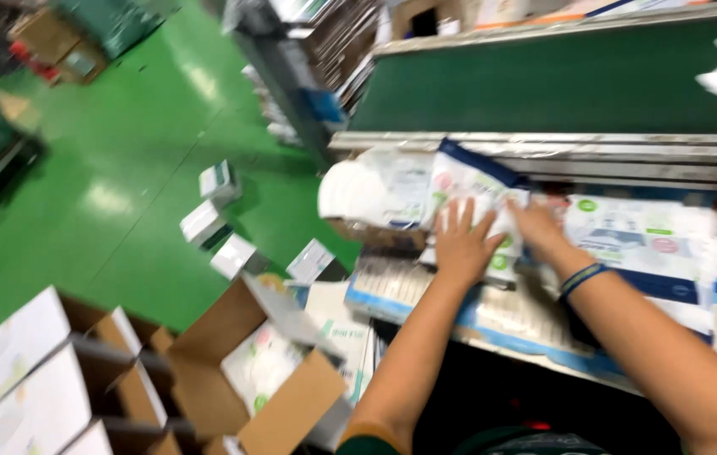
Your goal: The recorder is packaging stacks of face masks into individual plastic pouches and then placing multiple pouches into cardboard boxes, finishing by sealing one box with a tape dispenser.
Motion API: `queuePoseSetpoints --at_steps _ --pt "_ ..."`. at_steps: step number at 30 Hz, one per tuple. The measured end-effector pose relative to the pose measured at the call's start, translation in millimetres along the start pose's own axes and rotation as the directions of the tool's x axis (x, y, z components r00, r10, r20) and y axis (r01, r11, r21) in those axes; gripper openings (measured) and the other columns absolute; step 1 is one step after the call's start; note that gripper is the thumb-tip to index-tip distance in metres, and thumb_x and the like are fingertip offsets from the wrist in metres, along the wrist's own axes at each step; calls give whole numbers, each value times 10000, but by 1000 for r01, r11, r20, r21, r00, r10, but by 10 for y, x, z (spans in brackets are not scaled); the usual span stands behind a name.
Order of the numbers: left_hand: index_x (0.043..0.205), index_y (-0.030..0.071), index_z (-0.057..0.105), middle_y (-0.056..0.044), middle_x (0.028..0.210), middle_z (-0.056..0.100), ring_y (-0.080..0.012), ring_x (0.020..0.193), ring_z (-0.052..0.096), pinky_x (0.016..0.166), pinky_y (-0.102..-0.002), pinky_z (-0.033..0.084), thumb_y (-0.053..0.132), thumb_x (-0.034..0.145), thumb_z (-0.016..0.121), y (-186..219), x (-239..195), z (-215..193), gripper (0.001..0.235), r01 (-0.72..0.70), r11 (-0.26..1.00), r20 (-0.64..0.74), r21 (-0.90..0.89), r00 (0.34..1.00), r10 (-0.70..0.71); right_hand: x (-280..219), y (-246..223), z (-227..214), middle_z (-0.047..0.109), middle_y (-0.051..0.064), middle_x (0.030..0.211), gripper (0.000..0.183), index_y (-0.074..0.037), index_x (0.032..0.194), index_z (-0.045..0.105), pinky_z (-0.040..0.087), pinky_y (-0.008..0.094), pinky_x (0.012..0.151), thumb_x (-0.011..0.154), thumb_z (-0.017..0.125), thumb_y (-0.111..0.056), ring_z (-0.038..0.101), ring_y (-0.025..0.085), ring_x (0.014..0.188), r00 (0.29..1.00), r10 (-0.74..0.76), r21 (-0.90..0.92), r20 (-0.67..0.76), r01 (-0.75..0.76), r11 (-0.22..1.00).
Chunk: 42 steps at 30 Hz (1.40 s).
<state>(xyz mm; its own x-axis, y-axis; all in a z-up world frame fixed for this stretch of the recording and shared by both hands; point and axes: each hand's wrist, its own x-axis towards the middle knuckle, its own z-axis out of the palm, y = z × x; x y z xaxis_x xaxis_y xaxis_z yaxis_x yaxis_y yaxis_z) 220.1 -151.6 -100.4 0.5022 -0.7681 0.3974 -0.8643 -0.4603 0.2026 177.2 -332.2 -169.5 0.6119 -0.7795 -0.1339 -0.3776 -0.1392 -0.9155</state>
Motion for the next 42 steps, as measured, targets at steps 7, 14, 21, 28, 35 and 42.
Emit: queuePoseSetpoints --at_steps 7,14,21,28,35,42 --pt "1484 194 539 -198 1576 434 -436 1482 335 1183 -643 194 464 983 596 81 -55 -215 572 -24 995 26 -98 999 26 -262 -680 -1051 323 363 1560 818 19 1476 489 276 484 1181 876 726 -484 300 467 1479 888 -459 -182 -27 447 876" --pt "1425 87 586 -258 1504 471 -441 1386 411 1121 -584 295 295 948 688 620 595 -937 530 -29 951 -167 -309 986 -25 1126 -363 -2424 495 315 1510 734 40 1432 541 347 481 1189 909 690 -453 423 443 1446 812 -521 -485 -264 355 799" --pt "1285 11 645 -206 1254 583 -401 1174 524 962 -510 457 387 921 692 766 2113 -261 526 -131 949 -20 -286 991 130 1420 -213 -2308 548 276 1480 714 74 1347 586 389 463 1165 959 580 -525 492 386 1411 904 -382 -831 -194 55 553" --pt "1208 6 674 -186 1328 560 -364 1249 507 996 -526 436 691 953 560 776 3572 986 740 96 988 233 -117 970 -67 997 -672 -2177 530 191 1473 660 -8 1350 584 324 483 1156 943 559 -528 440 369 1427 878 -446 -779 -174 155 608" --pt "1427 41 481 -215 1310 639 -353 1192 644 988 -443 531 460 610 892 1303 3920 1539 1006 337 748 341 -572 927 -156 1005 -567 -2284 611 163 1326 448 -28 1225 635 386 491 1086 926 587 -358 560 370 1231 877 -442 -596 -187 256 761" --pt "1529 103 333 -149 1315 642 -267 1141 664 924 -390 573 71 600 886 991 3354 393 1082 376 256 326 -891 920 -215 1434 -235 -2456 685 162 1121 167 -72 1077 695 504 455 1004 965 610 -161 645 371 1116 699 -593 -425 -399 433 795"
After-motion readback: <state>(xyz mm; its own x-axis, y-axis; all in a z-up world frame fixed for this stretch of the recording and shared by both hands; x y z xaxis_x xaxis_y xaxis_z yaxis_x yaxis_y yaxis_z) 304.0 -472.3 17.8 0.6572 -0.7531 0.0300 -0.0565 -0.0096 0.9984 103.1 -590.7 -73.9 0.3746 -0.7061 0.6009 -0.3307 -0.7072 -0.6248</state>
